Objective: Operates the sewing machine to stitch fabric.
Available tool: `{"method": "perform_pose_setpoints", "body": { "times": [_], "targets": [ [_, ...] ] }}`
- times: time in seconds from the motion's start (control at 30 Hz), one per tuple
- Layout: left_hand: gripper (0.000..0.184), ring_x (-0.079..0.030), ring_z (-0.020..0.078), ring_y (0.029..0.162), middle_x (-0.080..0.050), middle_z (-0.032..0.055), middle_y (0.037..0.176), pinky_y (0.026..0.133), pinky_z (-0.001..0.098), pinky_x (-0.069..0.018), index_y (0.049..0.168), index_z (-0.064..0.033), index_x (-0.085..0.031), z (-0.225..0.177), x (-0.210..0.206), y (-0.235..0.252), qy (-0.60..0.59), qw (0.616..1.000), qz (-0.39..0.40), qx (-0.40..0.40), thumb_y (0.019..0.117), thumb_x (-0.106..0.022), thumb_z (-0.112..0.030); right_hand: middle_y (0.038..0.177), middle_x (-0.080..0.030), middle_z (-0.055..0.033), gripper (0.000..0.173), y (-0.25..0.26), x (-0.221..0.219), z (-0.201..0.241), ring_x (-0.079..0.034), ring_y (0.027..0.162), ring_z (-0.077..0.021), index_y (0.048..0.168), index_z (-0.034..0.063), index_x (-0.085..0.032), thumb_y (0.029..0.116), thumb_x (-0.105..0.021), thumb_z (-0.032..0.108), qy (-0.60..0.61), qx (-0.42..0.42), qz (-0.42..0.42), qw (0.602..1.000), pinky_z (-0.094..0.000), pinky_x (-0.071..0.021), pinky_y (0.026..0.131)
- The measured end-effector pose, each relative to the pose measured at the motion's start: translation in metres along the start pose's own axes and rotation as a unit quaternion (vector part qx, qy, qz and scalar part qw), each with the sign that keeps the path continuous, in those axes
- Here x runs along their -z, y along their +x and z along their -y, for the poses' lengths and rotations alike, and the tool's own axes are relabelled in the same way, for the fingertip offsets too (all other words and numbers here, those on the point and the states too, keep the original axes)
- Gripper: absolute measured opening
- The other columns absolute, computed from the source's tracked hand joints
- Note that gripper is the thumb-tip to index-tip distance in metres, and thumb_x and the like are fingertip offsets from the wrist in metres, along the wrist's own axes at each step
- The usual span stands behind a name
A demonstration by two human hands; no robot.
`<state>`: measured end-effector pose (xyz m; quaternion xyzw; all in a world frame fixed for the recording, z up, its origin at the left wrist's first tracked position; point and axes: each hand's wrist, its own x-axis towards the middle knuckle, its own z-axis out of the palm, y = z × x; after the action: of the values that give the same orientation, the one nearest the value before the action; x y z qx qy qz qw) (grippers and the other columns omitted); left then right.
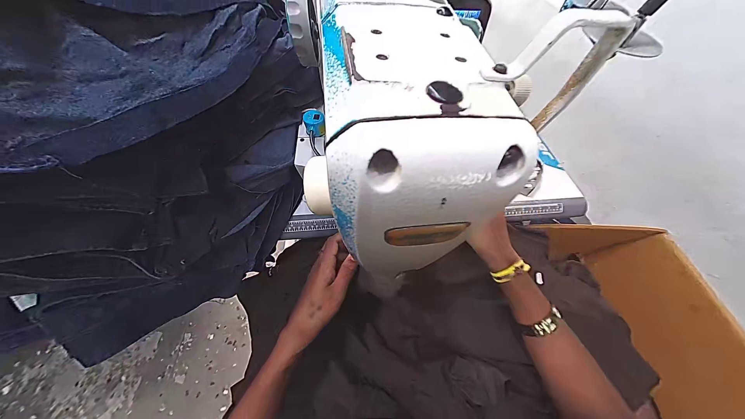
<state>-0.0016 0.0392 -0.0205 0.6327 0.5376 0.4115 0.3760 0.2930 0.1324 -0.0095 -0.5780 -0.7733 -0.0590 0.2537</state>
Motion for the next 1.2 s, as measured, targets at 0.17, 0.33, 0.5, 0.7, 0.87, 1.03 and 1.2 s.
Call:
{"method": "perform_pose_setpoints", "body": {
  "times": [0.17, 0.33, 0.5, 0.7, 0.87, 1.03, 1.2],
  "targets": [
    [0.051, -0.061, 0.0024, 0.091, -0.063, 0.0055, 0.106, 0.081, 0.0196, -0.0518, 0.142, 0.0032, -0.046, -0.002, -0.011, 0.006, -0.044, 0.998, -0.035, 0.034, 0.1014, -0.052, -0.028, 0.118, -0.066, -0.0240, 0.030, 0.018, -0.026, -0.003, -0.064, 0.105, -0.0442, 0.127, 0.0010, -0.069, 0.1045, -0.053, 0.012, -0.058, 0.039, 0.059, 0.996, -0.0537, -0.0515, 0.084],
    [0.047, -0.057, 0.0009, 0.084, -0.059, 0.0033, 0.099, 0.076, 0.0177, -0.0492, 0.136, 0.0041, -0.048, -0.005, -0.015, 0.007, -0.054, 0.996, -0.056, 0.052, 0.1009, -0.055, -0.026, 0.100, -0.069, -0.0267, 0.029, 0.003, -0.017, -0.012, -0.069, 0.097, -0.0443, 0.100, -0.0067, -0.072, 0.0977, -0.066, 0.021, 0.071, -0.001, -0.037, 0.997, -0.0557, -0.0547, 0.083],
    [0.031, -0.045, -0.0037, 0.052, -0.048, -0.0056, 0.057, 0.050, 0.0149, -0.0370, 0.071, -0.0063, -0.059, -0.013, -0.013, -0.013, 0.019, 0.995, -0.054, -0.078, 0.0973, -0.059, -0.022, 0.078, -0.068, -0.0159, 0.019, -0.009, 0.014, 0.021, -0.066, 0.070, -0.0251, 0.089, -0.0029, -0.071, 0.0931, -0.068, 0.015, 0.153, -0.003, -0.101, 0.983, -0.0414, -0.0525, 0.066],
    [0.028, -0.049, -0.0071, 0.057, -0.059, -0.0045, 0.065, 0.053, 0.0094, -0.0387, 0.085, -0.0063, -0.068, -0.017, 0.005, -0.041, 0.002, 0.989, 0.025, -0.147, 0.1000, -0.064, -0.030, 0.071, -0.067, -0.0051, 0.028, -0.026, 0.012, 0.091, -0.065, 0.072, -0.0188, 0.079, 0.0116, -0.065, 0.1029, -0.052, 0.019, 0.112, 0.331, -0.151, 0.925, -0.0292, -0.0512, 0.069],
    [0.023, -0.068, -0.0058, 0.085, -0.076, -0.0023, 0.093, 0.077, 0.0113, -0.0542, 0.102, -0.0068, -0.076, -0.026, 0.008, -0.045, -0.027, 0.985, 0.030, -0.168, 0.1016, -0.063, -0.025, 0.085, -0.071, -0.0045, 0.019, -0.031, 0.016, 0.096, -0.067, 0.087, -0.0121, 0.092, 0.0102, -0.066, 0.1019, -0.057, 0.024, 0.284, 0.276, -0.026, 0.918, -0.0243, -0.0524, 0.082],
    [0.022, -0.065, -0.0085, 0.084, -0.073, -0.0121, 0.090, 0.077, 0.0128, -0.0544, 0.093, -0.0133, -0.077, -0.008, 0.058, -0.039, 0.005, 0.996, -0.059, -0.063, 0.0983, -0.065, -0.032, 0.083, -0.066, -0.0022, 0.026, -0.049, 0.020, 0.085, -0.061, 0.082, -0.0070, 0.103, 0.0049, -0.062, 0.1012, -0.063, 0.031, 0.391, 0.125, 0.081, 0.908, -0.0260, -0.0483, 0.082],
    [0.029, -0.058, -0.0082, 0.072, -0.069, -0.0080, 0.081, 0.068, 0.0162, -0.0467, 0.091, -0.0109, -0.075, 0.039, 0.086, -0.032, 0.143, 0.980, -0.127, 0.055, 0.0952, -0.064, -0.038, 0.075, -0.064, -0.0029, 0.036, -0.033, 0.011, 0.094, -0.059, 0.073, -0.0075, 0.101, -0.0039, -0.067, 0.0863, -0.072, 0.028, 0.320, -0.022, 0.088, 0.943, -0.0290, -0.0485, 0.071]
  ]
}}
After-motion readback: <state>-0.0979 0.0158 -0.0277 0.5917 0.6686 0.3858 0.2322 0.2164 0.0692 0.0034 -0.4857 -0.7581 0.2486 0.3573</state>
